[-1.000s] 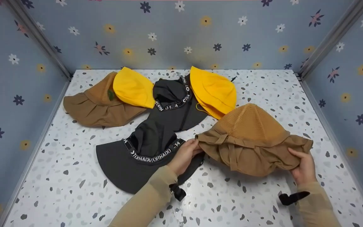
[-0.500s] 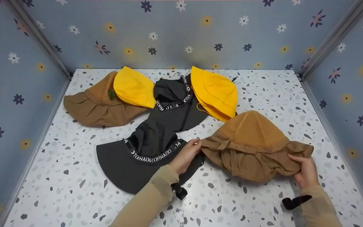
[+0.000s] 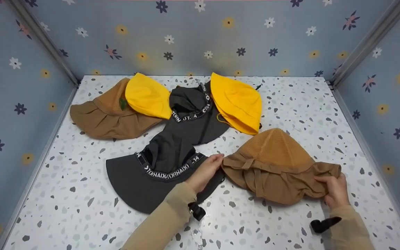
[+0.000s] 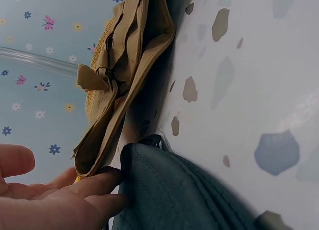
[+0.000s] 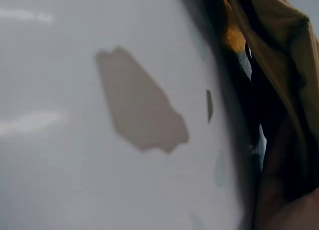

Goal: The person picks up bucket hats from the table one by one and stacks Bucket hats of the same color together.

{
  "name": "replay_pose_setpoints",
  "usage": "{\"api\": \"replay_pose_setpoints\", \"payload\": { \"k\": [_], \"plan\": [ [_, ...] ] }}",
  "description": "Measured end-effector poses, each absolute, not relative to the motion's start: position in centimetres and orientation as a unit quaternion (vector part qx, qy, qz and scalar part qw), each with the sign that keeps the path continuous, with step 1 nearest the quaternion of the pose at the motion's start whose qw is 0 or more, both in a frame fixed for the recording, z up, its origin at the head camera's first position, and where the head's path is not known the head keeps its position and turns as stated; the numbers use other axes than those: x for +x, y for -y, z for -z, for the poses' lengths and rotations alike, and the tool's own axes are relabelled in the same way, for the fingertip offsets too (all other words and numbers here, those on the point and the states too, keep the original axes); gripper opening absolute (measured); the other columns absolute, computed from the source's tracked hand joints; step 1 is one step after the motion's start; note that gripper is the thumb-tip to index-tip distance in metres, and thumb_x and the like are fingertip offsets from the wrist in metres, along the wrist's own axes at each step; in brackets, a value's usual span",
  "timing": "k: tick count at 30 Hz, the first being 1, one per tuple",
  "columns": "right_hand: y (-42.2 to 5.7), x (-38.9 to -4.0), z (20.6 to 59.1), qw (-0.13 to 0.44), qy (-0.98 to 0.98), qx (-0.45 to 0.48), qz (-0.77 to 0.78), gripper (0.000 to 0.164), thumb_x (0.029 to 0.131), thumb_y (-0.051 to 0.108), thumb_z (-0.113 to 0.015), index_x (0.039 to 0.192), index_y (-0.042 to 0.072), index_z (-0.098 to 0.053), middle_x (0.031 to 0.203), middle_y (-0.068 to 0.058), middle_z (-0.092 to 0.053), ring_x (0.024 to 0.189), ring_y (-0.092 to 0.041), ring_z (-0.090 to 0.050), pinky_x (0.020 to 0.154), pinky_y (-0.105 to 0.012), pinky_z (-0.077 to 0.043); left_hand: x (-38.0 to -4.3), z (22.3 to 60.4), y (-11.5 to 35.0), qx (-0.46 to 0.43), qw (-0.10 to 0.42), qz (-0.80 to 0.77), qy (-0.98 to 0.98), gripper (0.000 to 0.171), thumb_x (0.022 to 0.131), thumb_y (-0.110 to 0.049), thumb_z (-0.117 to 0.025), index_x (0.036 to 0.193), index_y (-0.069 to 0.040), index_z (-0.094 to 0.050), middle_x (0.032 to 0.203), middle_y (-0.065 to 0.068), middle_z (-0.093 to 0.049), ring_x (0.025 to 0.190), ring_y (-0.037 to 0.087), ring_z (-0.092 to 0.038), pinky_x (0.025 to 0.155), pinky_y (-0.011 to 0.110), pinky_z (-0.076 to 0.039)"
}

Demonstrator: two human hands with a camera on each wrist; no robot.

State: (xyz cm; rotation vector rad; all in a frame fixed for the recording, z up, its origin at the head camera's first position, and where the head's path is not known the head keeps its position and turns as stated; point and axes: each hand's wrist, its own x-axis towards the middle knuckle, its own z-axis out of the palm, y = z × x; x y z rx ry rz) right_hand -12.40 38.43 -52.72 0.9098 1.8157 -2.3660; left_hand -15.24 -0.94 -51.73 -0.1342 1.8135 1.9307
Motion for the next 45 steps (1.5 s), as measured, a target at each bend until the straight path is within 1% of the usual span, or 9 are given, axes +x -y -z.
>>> {"api": "replay_pose_setpoints", "payload": {
  "k": [5, 11, 15, 19, 22, 29, 37, 42, 45],
  "plan": [
    [-38.1, -12.7, 52.6, -0.023, -0.626, 0.298, 0.720, 0.054, 0.076, -0.022, -0.066, 0.114, 0.012, -0.049, 0.097, 0.010, -0.064, 0.085, -0.005, -0.065, 0.073, -0.020, -0.057, -15.2, 51.9, 0.8, -0.041, 0.235, -0.698, -0.675, 0.048, 0.108, -0.024, -0.040, 0.145, 0.007, -0.042, 0.151, 0.022, -0.043, 0.145, 0.035, -0.034, 0.122, 0.043, -0.024],
    [-37.8, -12.9, 52.3, 0.001, -0.678, 0.345, 0.650, 0.100, 0.079, -0.014, -0.070, 0.150, 0.017, -0.005, 0.121, 0.009, -0.044, 0.098, -0.001, -0.053, 0.083, -0.011, -0.050, -15.2, 51.8, 0.9, -0.032, 0.235, -0.702, -0.672, 0.049, 0.108, -0.024, -0.040, 0.145, 0.008, -0.042, 0.151, 0.023, -0.043, 0.145, 0.036, -0.034, 0.123, 0.043, -0.023],
    [-37.9, -13.1, 51.9, 0.020, -0.702, 0.342, 0.625, 0.117, 0.082, -0.009, -0.070, 0.157, 0.017, 0.015, 0.151, -0.007, -0.032, 0.129, -0.017, -0.043, 0.106, -0.016, -0.040, -15.3, 51.7, 1.2, -0.032, 0.238, -0.713, -0.659, 0.049, 0.107, -0.023, -0.041, 0.143, 0.010, -0.043, 0.149, 0.024, -0.046, 0.143, 0.036, -0.037, 0.122, 0.043, -0.025],
    [-37.8, -13.2, 51.5, 0.030, -0.733, 0.332, 0.593, 0.112, 0.083, -0.007, -0.068, 0.158, 0.011, 0.014, 0.166, -0.012, 0.001, 0.151, -0.024, -0.012, 0.124, -0.030, -0.015, -15.4, 51.5, 2.0, -0.046, 0.242, -0.724, -0.644, 0.051, 0.107, -0.023, -0.043, 0.144, 0.012, -0.040, 0.150, 0.027, -0.042, 0.144, 0.039, -0.035, 0.122, 0.045, -0.026],
    [-37.7, -13.4, 51.2, 0.033, -0.749, 0.324, 0.576, 0.105, 0.084, -0.005, -0.066, 0.158, 0.008, 0.007, 0.166, -0.012, 0.008, 0.152, -0.026, -0.001, 0.126, -0.036, -0.007, -15.6, 51.2, 2.9, -0.061, 0.237, -0.731, -0.637, 0.052, 0.106, -0.023, -0.044, 0.144, 0.012, -0.038, 0.151, 0.028, -0.039, 0.143, 0.040, -0.036, 0.121, 0.047, -0.028],
    [-37.3, -13.7, 51.0, 0.027, -0.750, 0.332, 0.572, 0.092, 0.089, -0.002, -0.062, 0.159, 0.007, -0.003, 0.166, -0.013, 0.000, 0.152, -0.028, -0.006, 0.126, -0.036, -0.012, -16.7, 50.1, 5.4, -0.097, 0.197, -0.740, -0.635, 0.050, 0.104, -0.020, -0.049, 0.146, 0.006, -0.040, 0.151, 0.024, -0.042, 0.139, 0.040, -0.042, 0.117, 0.047, -0.034],
    [-36.7, -13.9, 50.6, 0.010, -0.756, 0.324, 0.569, 0.088, 0.089, -0.002, -0.062, 0.159, 0.010, -0.009, 0.164, -0.004, 0.018, 0.151, -0.018, 0.014, 0.125, -0.032, -0.001, -19.0, 48.4, 8.6, -0.126, 0.109, -0.742, -0.649, 0.045, 0.103, -0.014, -0.050, 0.143, 0.005, -0.044, 0.149, 0.024, -0.044, 0.136, 0.038, -0.045, 0.115, 0.046, -0.037],
    [-36.2, -14.0, 50.5, 0.008, -0.763, 0.313, 0.565, 0.087, 0.090, -0.001, -0.061, 0.159, 0.009, -0.010, 0.164, -0.002, 0.018, 0.152, -0.019, 0.008, 0.125, -0.034, -0.004, -20.6, 47.8, 10.5, -0.125, 0.035, -0.666, -0.735, 0.040, 0.102, -0.015, -0.051, 0.138, 0.004, -0.052, 0.141, 0.021, -0.053, 0.132, 0.032, -0.049, 0.113, 0.041, -0.038],
    [-36.0, -13.8, 50.6, -0.001, -0.777, 0.301, 0.552, 0.086, 0.089, -0.002, -0.061, 0.159, 0.006, -0.012, 0.165, -0.006, 0.015, 0.153, -0.023, 0.008, 0.126, -0.036, -0.004, -21.5, 47.6, 11.5, -0.115, 0.019, -0.613, -0.782, 0.040, 0.102, -0.016, -0.052, 0.137, 0.003, -0.054, 0.139, 0.020, -0.056, 0.131, 0.031, -0.050, 0.112, 0.041, -0.039]
  ]
}}
